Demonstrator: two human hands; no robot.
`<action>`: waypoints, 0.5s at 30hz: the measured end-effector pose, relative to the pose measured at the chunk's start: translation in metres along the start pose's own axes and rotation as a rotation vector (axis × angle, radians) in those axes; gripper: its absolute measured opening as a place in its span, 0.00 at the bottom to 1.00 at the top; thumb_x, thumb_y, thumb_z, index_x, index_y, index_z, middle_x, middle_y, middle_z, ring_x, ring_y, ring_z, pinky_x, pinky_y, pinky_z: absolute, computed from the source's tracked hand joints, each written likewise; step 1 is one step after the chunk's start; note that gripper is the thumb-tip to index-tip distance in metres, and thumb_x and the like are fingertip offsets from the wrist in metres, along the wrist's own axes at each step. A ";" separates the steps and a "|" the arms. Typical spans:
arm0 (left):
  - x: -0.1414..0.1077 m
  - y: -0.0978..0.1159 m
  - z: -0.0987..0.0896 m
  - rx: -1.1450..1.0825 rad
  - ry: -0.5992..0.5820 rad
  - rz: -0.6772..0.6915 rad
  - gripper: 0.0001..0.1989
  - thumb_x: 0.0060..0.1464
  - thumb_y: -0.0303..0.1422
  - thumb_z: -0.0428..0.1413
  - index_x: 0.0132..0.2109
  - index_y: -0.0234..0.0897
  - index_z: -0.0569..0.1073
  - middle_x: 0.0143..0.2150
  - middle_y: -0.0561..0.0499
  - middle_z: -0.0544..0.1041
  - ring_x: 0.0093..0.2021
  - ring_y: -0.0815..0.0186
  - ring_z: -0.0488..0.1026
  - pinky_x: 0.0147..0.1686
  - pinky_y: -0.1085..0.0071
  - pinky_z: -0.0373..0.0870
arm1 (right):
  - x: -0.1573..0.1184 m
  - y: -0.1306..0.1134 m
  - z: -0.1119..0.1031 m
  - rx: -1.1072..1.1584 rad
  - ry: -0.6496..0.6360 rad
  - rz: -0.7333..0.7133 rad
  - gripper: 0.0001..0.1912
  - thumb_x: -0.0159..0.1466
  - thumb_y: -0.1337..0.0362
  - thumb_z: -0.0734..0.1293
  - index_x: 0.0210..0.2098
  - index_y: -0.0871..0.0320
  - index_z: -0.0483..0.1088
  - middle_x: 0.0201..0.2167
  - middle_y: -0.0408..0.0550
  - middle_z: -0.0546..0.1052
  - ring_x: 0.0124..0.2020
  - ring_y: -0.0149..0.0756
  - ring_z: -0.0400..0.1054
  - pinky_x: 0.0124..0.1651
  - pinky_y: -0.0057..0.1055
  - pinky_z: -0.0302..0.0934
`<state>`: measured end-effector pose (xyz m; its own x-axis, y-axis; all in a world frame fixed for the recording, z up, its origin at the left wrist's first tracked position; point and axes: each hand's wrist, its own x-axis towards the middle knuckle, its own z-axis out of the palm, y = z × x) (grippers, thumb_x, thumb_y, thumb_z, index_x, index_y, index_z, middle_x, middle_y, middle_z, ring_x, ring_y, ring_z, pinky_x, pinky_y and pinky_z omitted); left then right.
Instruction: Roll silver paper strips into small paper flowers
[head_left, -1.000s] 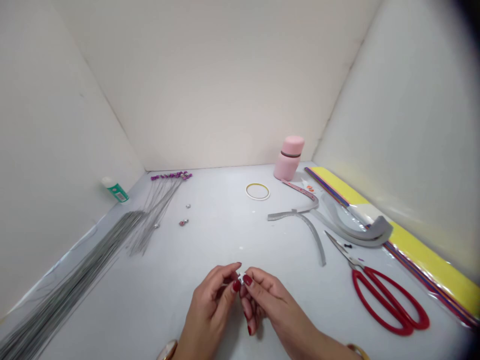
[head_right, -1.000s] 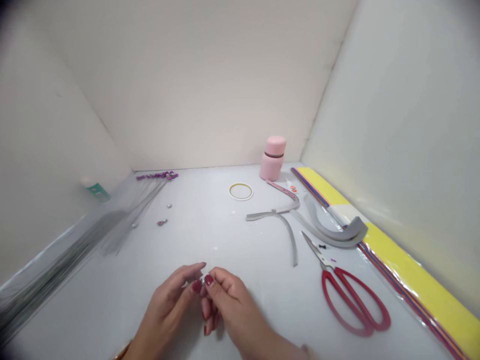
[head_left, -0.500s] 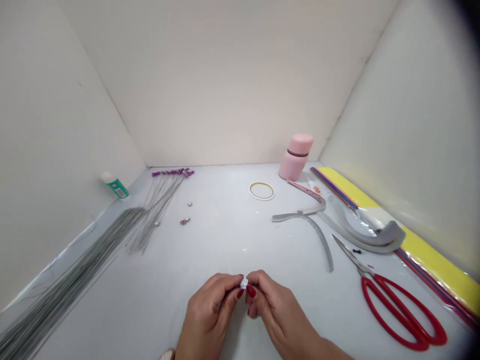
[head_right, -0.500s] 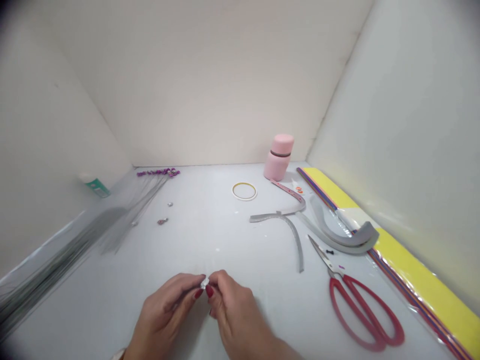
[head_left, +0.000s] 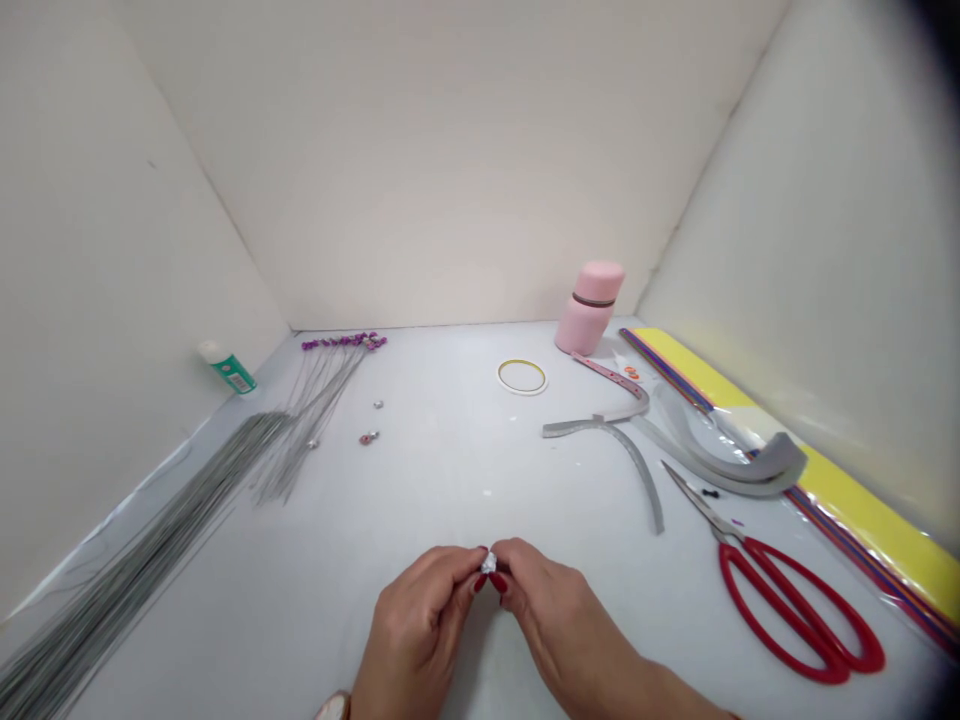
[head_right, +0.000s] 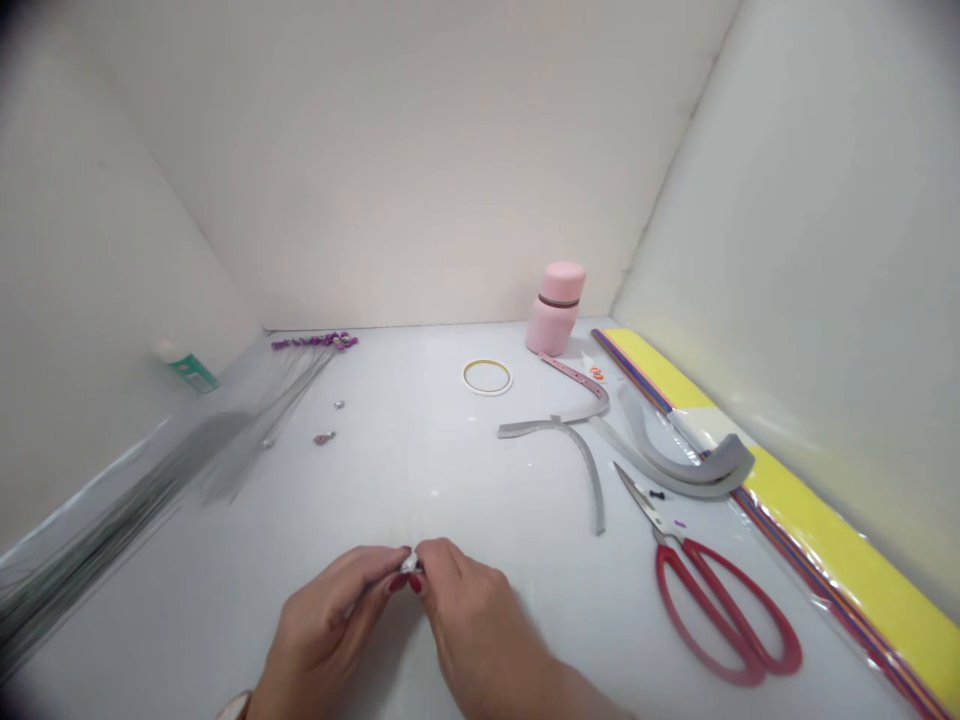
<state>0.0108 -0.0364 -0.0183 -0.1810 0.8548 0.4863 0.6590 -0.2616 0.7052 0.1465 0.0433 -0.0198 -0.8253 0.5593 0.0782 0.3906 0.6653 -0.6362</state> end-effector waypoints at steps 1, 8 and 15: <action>0.000 0.000 0.000 0.001 0.010 0.009 0.12 0.52 0.19 0.50 0.43 0.35 0.70 0.34 0.48 0.77 0.33 0.69 0.74 0.33 0.77 0.71 | 0.000 0.000 0.000 -0.003 0.014 -0.015 0.09 0.64 0.69 0.49 0.31 0.55 0.56 0.24 0.43 0.67 0.23 0.32 0.62 0.26 0.26 0.56; -0.002 0.001 0.002 0.015 0.020 0.013 0.13 0.52 0.19 0.49 0.43 0.34 0.70 0.33 0.48 0.77 0.32 0.69 0.74 0.32 0.78 0.71 | 0.000 0.001 0.002 0.004 0.076 -0.067 0.08 0.61 0.73 0.51 0.31 0.56 0.55 0.21 0.41 0.63 0.20 0.31 0.59 0.24 0.25 0.55; -0.002 0.004 0.003 0.013 0.017 -0.032 0.11 0.51 0.19 0.50 0.41 0.32 0.71 0.34 0.46 0.76 0.34 0.67 0.74 0.34 0.76 0.71 | -0.001 0.000 0.006 0.009 0.110 -0.083 0.08 0.61 0.74 0.50 0.32 0.57 0.56 0.24 0.44 0.66 0.22 0.32 0.62 0.25 0.26 0.57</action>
<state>0.0159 -0.0375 -0.0176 -0.2146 0.8550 0.4721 0.6618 -0.2282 0.7141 0.1446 0.0402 -0.0246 -0.8048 0.5534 0.2145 0.3186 0.7078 -0.6305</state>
